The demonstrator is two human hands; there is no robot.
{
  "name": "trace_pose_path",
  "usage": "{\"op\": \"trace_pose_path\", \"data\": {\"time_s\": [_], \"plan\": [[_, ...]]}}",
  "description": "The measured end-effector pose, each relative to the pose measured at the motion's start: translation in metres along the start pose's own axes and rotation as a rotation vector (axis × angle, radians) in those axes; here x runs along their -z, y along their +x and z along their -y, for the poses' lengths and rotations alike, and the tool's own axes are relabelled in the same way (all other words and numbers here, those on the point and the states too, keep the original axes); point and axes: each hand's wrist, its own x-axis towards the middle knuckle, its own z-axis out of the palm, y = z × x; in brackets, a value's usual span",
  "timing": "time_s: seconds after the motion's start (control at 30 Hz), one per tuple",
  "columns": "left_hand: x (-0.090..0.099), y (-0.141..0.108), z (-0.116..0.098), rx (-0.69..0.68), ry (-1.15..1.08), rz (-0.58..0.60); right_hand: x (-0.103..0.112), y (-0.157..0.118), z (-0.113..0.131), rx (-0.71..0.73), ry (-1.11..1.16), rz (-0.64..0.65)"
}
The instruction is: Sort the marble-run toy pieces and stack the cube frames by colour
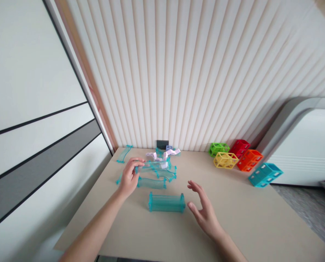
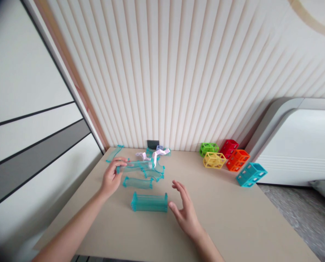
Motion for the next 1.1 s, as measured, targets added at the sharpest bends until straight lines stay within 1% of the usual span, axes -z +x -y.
{"op": "trace_pose_path", "data": {"time_s": [0.07, 0.1, 0.2, 0.3, 0.43, 0.5, 0.57, 0.63, 0.7, 0.8, 0.9, 1.0, 1.1], "plan": [[-0.006, -0.007, -0.015, 0.05, -0.109, 0.051, 0.002, 0.01, 0.016, -0.004, 0.052, -0.06], [-0.009, -0.01, -0.022, 0.079, -0.135, 0.082, 0.002, 0.015, 0.025, 0.005, 0.085, -0.061], [-0.013, -0.016, -0.039, 0.144, -0.184, 0.185, 0.001, 0.028, 0.045, 0.042, 0.155, -0.006], [-0.015, -0.021, -0.049, 0.163, -0.221, 0.219, -0.003, 0.036, 0.055, 0.046, 0.157, -0.013], [-0.018, -0.031, -0.054, 0.221, -0.338, 0.236, -0.009, 0.042, 0.049, 0.026, 0.159, -0.08], [-0.019, -0.035, -0.054, 0.258, -0.395, 0.253, -0.01, 0.043, 0.042, 0.009, 0.164, -0.063], [-0.019, -0.038, -0.054, 0.268, -0.415, 0.27, -0.009, 0.04, 0.035, -0.026, 0.171, -0.02], [-0.017, -0.038, -0.053, 0.244, -0.386, 0.299, -0.008, 0.036, 0.028, -0.069, 0.174, 0.022], [-0.014, -0.037, -0.053, 0.21, -0.324, 0.334, -0.008, 0.031, 0.024, -0.09, 0.168, 0.03], [-0.006, -0.036, -0.054, 0.216, -0.248, 0.393, -0.009, 0.023, 0.019, -0.094, 0.152, -0.023], [0.005, -0.041, -0.054, 0.25, -0.243, 0.509, -0.01, 0.016, 0.014, -0.106, 0.126, -0.064], [0.013, -0.051, -0.051, 0.217, -0.257, 0.612, -0.01, 0.008, 0.01, -0.117, 0.101, -0.027], [0.014, -0.061, -0.046, 0.175, -0.19, 0.613, -0.009, 0.002, 0.008, -0.125, 0.067, 0.036]]}}
